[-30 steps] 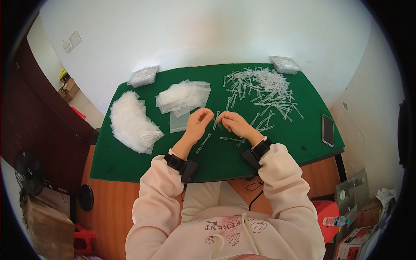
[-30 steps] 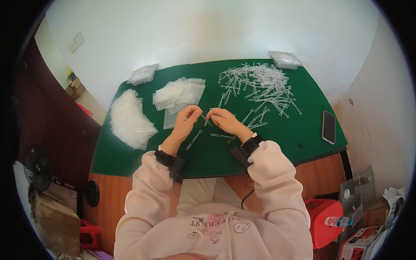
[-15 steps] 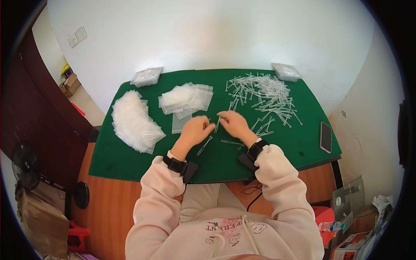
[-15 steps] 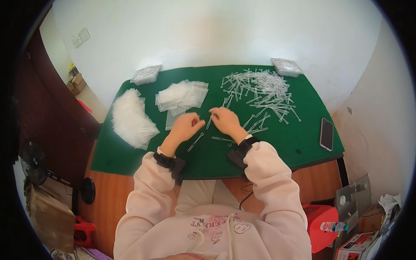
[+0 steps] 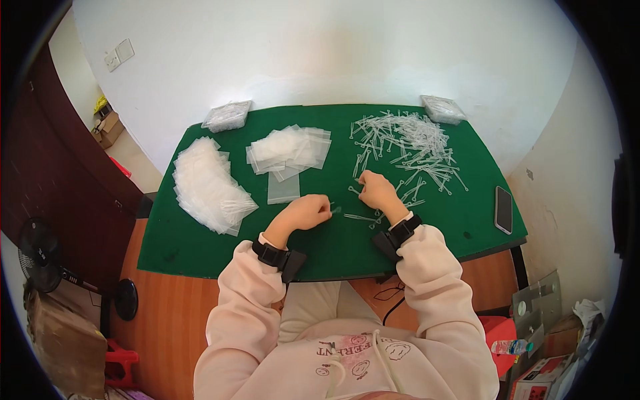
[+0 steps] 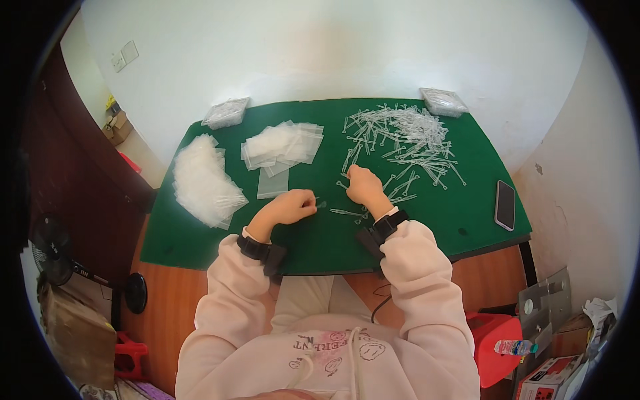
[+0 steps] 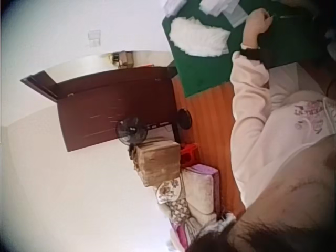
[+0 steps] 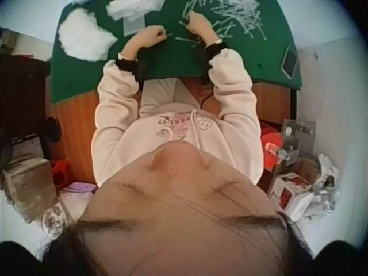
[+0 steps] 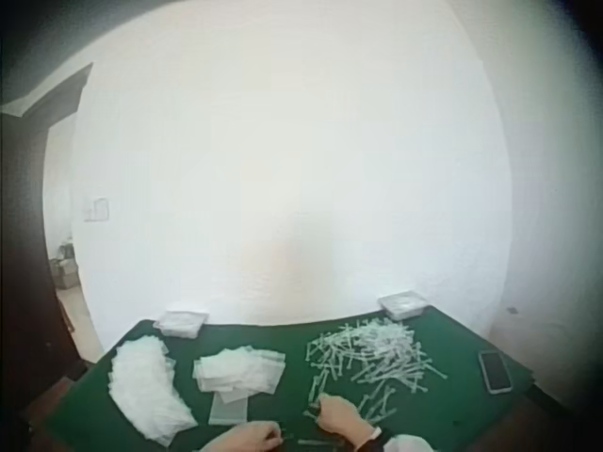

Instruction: Placing small white items into plastic bags.

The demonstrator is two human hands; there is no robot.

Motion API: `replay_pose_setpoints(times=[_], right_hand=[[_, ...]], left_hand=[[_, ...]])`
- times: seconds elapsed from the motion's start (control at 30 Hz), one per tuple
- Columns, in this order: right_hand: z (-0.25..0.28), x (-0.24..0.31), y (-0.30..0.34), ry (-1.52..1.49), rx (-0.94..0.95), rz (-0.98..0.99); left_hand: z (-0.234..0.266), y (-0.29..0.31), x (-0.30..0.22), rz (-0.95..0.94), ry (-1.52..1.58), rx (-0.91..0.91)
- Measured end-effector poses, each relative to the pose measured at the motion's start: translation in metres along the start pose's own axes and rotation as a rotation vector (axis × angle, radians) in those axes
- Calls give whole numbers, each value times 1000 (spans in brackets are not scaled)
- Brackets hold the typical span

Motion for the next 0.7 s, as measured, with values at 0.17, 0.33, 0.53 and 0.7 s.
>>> replay_pose_setpoints(times=[0.17,0.33,0.53,0.7], right_hand=[[-7,-5,-7,-196,37,112],[-9,-13,-7,-960,109,-39],[-3,6,-8,-1426,52,62],[14,0,-12,-1361,-199,143]], left_hand=[[18,-10,8,-58,377,-219],[25,-18,18,-58,644,-223],[18,-42,13,-6,1168,-81],[15,-64,10,-5,1300,-167]])
Point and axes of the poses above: each hand's wrist, its own y-axis away from the middle knuckle, its own z-axis out of the back of the hand, x = y × z, the point moved 9 cm from there along -y, towards the middle knuckle, and after that the axes turned 13 degrees about z, right-handed, at the moved point
